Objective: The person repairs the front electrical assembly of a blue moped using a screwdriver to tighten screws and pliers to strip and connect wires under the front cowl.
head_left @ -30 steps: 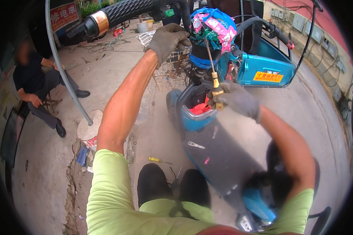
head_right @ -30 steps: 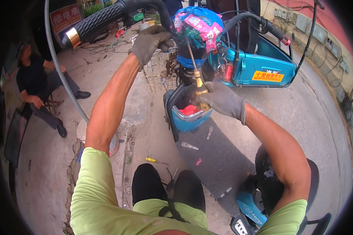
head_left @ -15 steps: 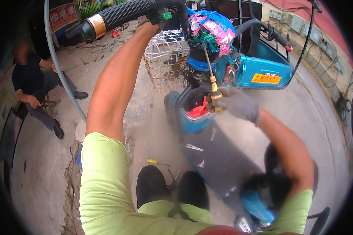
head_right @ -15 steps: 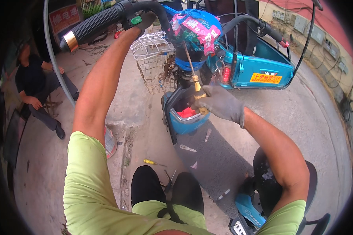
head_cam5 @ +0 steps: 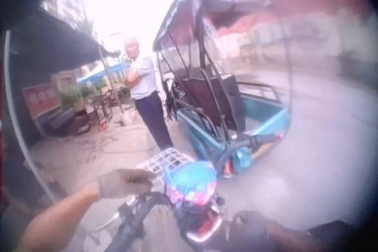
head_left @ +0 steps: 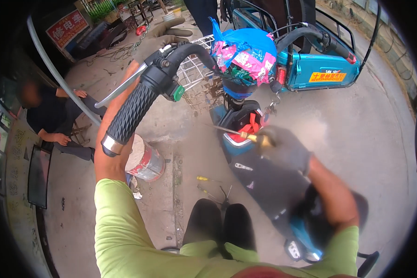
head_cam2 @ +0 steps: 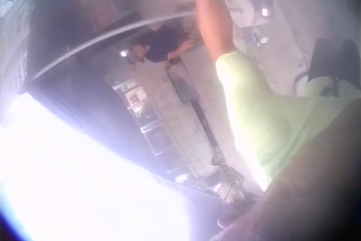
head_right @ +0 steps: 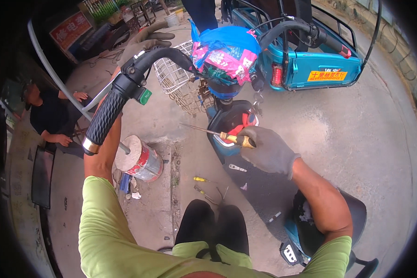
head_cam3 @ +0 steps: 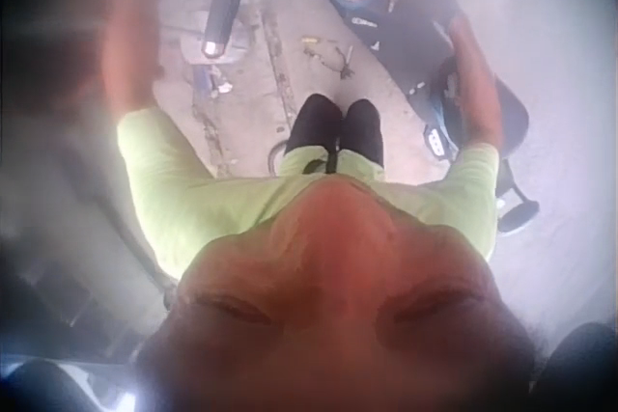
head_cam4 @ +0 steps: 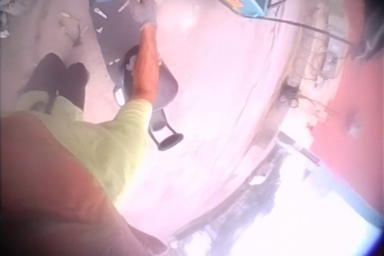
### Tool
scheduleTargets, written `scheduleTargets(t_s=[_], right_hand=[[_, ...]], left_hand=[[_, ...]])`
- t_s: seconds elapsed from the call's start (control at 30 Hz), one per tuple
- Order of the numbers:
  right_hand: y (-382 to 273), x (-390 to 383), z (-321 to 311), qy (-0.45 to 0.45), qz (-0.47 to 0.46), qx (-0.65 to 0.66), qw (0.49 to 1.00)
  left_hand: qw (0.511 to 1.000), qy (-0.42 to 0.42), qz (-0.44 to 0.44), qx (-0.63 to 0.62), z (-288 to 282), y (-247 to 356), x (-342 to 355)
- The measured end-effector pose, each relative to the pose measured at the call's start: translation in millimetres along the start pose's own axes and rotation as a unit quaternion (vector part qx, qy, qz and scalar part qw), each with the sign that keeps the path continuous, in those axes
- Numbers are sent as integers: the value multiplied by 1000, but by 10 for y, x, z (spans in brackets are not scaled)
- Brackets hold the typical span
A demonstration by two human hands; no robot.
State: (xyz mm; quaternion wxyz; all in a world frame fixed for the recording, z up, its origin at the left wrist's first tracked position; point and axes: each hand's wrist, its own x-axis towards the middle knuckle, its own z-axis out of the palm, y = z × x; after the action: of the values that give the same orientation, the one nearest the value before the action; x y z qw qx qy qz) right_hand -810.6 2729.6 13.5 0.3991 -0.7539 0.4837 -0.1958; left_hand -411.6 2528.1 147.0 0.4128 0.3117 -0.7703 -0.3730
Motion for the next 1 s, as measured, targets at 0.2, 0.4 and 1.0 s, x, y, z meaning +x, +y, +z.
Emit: scheduleTargets(t_s=[0.2, 0.4, 1.0], right_hand=[[587, 242, -213, -9, 24, -62, 998], [483, -606, -560, 151, 190, -101, 965], [306, -1658, -247, 361, 179, -157, 902]], left_hand=[[967, -142, -179, 114, -43, 1013, 59], [933, -204, -212, 206, 147, 1610, 241], [850, -239, 100, 458, 983, 1195, 952]])
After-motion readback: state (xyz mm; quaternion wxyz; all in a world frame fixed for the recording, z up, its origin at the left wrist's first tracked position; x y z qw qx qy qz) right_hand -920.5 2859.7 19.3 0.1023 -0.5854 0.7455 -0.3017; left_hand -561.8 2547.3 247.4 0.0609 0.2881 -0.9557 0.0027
